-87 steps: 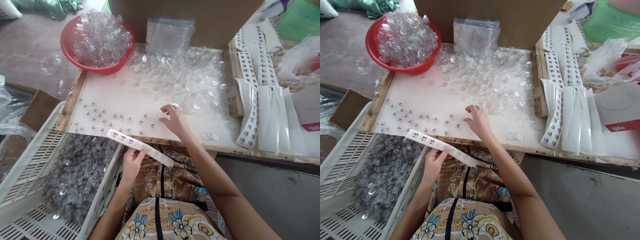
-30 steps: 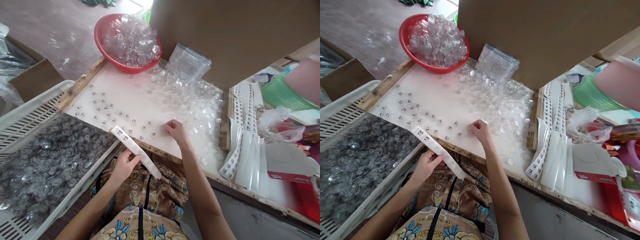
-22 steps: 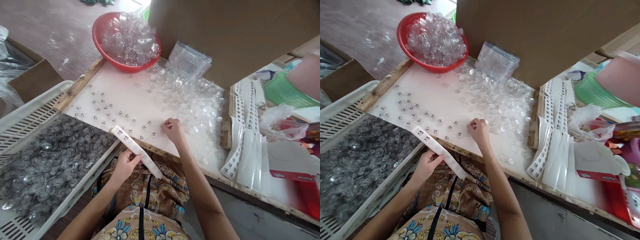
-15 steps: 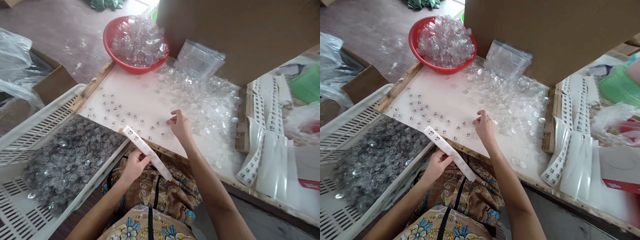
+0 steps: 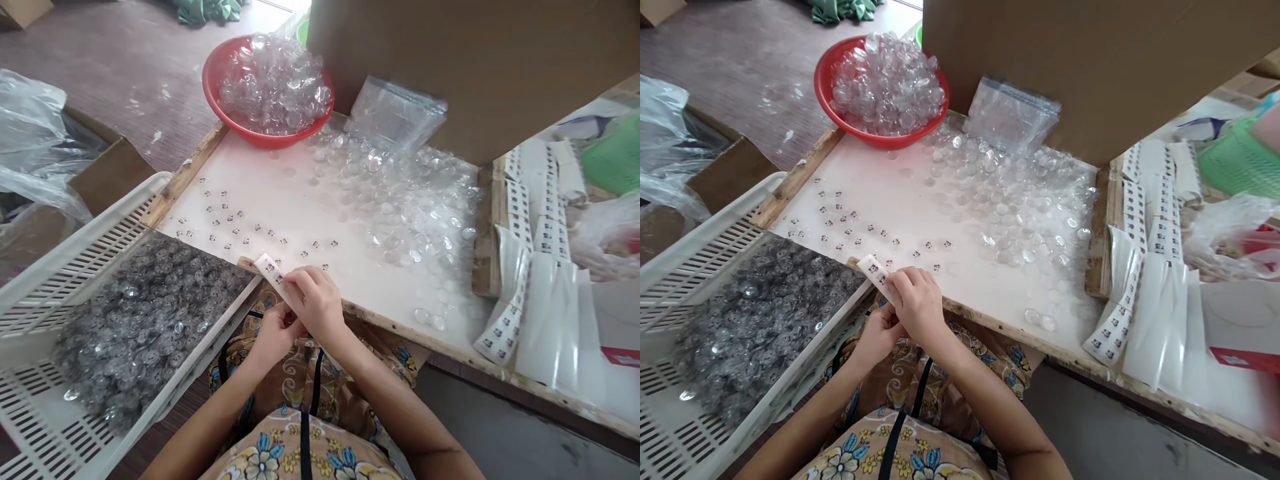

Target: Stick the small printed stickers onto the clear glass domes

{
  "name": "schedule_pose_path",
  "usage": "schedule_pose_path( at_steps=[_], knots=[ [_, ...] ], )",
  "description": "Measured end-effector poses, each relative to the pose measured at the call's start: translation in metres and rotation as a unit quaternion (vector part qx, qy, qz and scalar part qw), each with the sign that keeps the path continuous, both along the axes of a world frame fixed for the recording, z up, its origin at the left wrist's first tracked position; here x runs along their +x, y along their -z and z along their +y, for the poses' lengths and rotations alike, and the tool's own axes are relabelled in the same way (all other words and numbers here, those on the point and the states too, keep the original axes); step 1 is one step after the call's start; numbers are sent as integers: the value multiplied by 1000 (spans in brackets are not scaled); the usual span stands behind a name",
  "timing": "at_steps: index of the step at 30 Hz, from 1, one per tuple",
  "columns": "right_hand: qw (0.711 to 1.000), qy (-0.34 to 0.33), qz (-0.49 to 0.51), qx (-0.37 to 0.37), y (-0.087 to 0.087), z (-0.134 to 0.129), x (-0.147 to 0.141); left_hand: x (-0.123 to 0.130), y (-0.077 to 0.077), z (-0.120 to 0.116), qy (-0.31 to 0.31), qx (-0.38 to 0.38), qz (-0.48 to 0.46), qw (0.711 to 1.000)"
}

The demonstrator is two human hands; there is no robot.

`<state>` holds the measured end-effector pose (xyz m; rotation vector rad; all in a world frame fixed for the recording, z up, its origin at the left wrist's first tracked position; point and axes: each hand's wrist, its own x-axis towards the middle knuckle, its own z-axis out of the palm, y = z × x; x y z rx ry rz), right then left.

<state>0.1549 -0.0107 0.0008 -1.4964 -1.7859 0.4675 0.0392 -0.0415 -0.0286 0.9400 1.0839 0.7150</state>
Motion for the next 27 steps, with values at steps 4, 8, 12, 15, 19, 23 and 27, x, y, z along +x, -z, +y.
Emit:
schedule_pose_path(
  at_steps=[4, 8, 12, 15, 19, 23, 27],
  knots=[
    [996, -18, 71, -45, -2, -3, 5, 1, 3, -2, 1, 6, -6, 1000],
    [986, 7, 139, -86, -1, -5, 6, 3, 12, -5, 18, 16, 4, 1000],
    [996, 18, 92, -12, 3, -11, -2, 3, 12, -4, 25, 36, 24, 999],
    [996, 5, 88, 31, 0, -13, -3, 2, 8, -2, 24, 41, 22, 999],
    [979, 49, 196, -31, -3, -4, 33, -1, 8, 1, 18, -4, 30, 999],
    [947, 148, 239, -154, 15, 7, 92, -5, 13, 2, 31, -7, 38, 999],
    [934, 177, 219, -218, 35, 8, 121, -5, 16, 0, 32, 1, 33, 999]
  ],
)
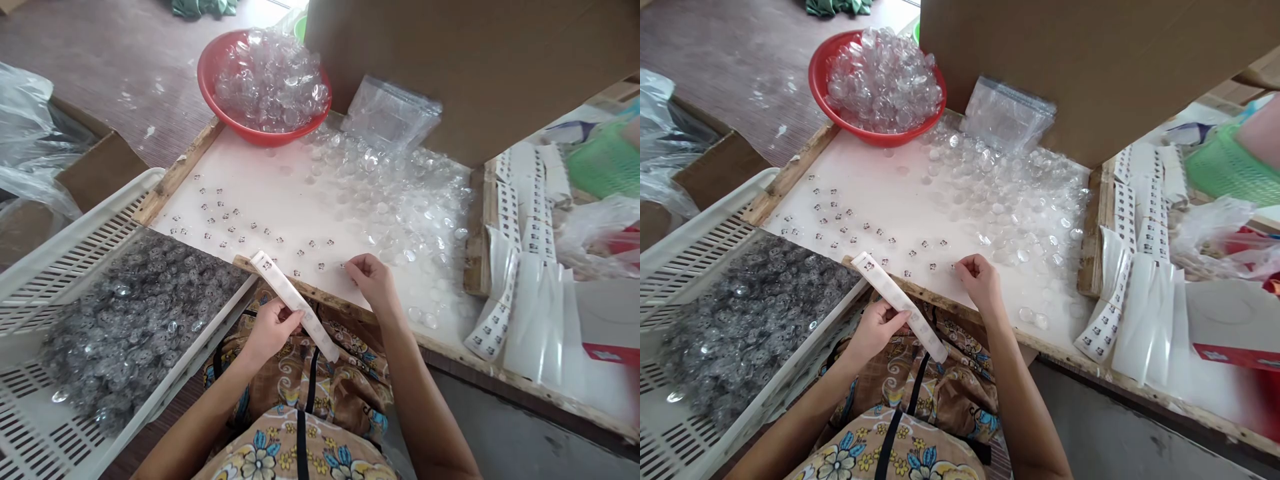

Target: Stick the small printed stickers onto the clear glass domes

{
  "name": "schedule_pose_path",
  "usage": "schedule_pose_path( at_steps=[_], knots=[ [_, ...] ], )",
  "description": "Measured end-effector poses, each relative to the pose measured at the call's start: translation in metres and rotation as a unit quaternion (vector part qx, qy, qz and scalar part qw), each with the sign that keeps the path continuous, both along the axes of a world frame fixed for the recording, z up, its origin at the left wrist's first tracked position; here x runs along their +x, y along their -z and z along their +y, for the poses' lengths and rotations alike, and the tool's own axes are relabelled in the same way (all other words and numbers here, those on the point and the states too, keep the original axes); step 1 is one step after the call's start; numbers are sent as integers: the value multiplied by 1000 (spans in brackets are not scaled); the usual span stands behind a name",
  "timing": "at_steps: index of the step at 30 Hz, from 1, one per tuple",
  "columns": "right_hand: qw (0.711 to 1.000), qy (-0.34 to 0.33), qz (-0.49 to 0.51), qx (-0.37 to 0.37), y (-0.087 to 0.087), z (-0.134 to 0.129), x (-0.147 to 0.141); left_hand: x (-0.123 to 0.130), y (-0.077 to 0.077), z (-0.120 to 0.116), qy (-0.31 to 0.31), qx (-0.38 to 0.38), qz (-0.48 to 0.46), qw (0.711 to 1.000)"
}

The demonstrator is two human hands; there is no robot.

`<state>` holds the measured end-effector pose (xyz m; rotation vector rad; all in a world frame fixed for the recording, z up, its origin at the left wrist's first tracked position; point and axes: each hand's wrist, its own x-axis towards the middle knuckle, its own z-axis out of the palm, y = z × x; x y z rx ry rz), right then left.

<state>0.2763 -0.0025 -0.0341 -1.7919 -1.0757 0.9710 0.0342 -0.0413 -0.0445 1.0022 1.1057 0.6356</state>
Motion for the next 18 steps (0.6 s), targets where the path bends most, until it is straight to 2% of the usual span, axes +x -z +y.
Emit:
schedule_pose_path(
  at_steps=[7, 13, 18],
  knots=[
    [996, 3, -88, -33, -3, 1, -10, 0, -1, -3, -17, -22, -6, 1000],
    [970, -18, -239, 38, 1, 3, -23, 2, 1, -3, -11, -17, -2, 1000],
    [971, -36, -234, 36, -3, 16, -35, -1, -3, -3, 2, -14, 4, 1000]
  ],
)
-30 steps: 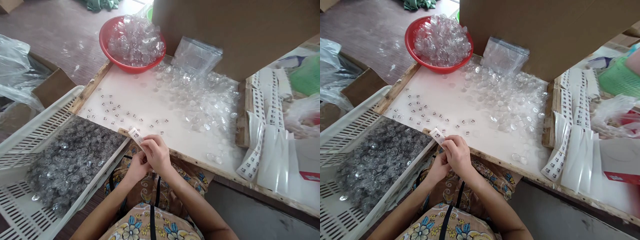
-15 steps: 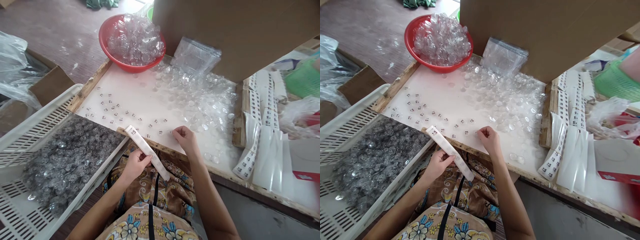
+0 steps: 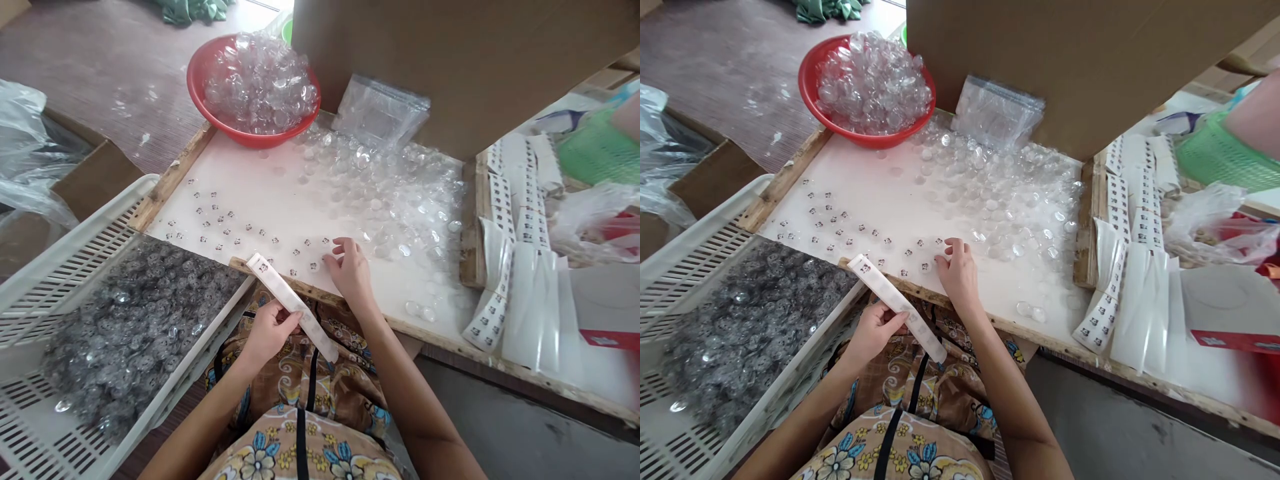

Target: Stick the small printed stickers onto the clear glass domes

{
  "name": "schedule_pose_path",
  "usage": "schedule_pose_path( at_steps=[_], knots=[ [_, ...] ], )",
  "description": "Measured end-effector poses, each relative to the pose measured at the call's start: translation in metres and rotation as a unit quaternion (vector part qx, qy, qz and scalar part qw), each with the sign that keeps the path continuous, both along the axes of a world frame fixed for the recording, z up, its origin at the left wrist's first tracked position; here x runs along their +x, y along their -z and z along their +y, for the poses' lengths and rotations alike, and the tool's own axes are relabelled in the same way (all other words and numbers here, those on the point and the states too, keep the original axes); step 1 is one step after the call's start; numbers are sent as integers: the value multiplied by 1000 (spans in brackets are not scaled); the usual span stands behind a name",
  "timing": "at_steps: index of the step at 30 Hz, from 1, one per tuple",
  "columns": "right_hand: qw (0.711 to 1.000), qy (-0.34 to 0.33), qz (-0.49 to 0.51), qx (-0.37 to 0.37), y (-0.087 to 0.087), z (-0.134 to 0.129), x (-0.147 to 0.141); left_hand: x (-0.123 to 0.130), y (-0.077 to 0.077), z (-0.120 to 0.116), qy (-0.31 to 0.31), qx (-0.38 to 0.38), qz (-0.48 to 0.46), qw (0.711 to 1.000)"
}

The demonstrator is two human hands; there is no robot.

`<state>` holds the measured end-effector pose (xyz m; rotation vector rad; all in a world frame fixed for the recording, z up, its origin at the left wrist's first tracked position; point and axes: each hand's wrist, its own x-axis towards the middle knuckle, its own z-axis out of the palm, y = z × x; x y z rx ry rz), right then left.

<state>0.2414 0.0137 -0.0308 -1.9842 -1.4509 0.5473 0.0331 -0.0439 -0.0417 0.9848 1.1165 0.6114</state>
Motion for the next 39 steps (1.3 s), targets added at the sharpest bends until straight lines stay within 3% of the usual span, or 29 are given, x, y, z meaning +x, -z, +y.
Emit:
schedule_pose_path(
  at_steps=[5, 9, 17, 20, 23, 26, 28, 31, 33, 35, 39],
  knots=[
    [998, 5, -31, -47, -4, 4, 1, -6, 0, 3, -24, 3, 15, 1000],
    [994, -71, -59, -60, -1, 14, -9, -3, 1, 6, -25, 3, 17, 1000],
    [970, -241, 35, -25, -5, 75, -111, -11, -16, 2, -38, 2, 12, 999],
    [950, -294, 102, 31, -10, 82, -130, -21, -19, 2, -51, 26, 49, 997],
    [950, -275, 118, 91, -13, 69, -110, -25, -21, 5, -60, 35, 65, 995],
    [972, -191, 80, 110, -15, 42, -56, -22, -21, 10, -58, 44, 67, 995],
    [986, -114, -4, 119, -14, 22, -13, -17, -21, 12, -45, 47, 64, 996],
    [989, 9, -121, 81, -6, 1, 43, -8, -21, 11, -18, 37, 58, 998],
    [985, 54, -159, 47, 2, -4, 64, -3, -20, 10, -5, 29, 50, 998],
    [985, 54, -159, 26, 11, -3, 70, 1, -20, 8, 4, 28, 44, 999],
    [992, -24, -120, 34, 18, 9, 61, 2, -23, 5, 1, 34, 52, 998]
  ],
)
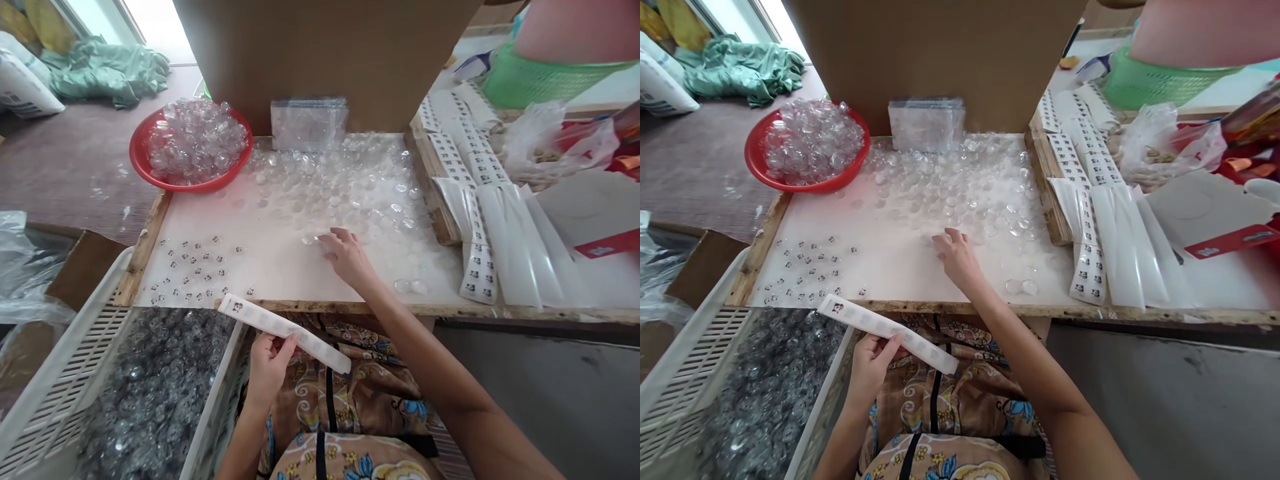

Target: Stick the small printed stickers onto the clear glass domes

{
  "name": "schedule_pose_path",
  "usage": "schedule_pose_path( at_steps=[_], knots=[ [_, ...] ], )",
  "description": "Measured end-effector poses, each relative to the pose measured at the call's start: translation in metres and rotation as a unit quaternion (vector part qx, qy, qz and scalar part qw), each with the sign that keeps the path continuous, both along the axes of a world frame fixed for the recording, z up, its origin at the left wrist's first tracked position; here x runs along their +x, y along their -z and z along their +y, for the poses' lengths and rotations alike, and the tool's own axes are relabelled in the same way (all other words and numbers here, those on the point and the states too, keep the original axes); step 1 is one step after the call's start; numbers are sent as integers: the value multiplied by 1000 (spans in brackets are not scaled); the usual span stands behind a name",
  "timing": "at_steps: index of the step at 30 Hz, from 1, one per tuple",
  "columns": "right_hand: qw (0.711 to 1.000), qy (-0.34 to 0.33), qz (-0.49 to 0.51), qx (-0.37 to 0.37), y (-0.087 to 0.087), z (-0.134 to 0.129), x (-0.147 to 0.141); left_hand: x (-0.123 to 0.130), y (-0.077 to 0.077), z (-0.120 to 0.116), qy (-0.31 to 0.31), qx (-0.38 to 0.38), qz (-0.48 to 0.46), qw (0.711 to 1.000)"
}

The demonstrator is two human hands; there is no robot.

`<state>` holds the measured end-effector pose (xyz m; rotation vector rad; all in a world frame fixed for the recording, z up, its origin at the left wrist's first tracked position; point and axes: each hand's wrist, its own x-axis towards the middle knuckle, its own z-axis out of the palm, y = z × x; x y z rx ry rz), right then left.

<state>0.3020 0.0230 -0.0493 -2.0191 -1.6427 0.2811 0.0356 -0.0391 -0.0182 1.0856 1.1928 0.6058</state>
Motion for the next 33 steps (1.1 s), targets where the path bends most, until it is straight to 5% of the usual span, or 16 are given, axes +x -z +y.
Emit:
schedule_pose_path(
  at_steps=[9, 14, 22, 28, 33],
  knots=[
    [998, 8, 56, -4, -16, -16, 6, -2, -3, -1, -16, -13, 7, 1000],
    [998, -26, 27, 48, -29, -13, -21, 3, -6, 4, -11, -27, -4, 1000],
    [990, -71, -10, -118, -34, 1, -61, -5, -6, 7, -41, 0, 7, 999],
    [993, -54, -33, -102, -49, 19, -60, -6, 0, 5, -39, -12, -15, 999],
    [984, -51, -66, -155, -43, 40, -55, -8, 1, 5, -44, -10, -26, 999]
  ],
)
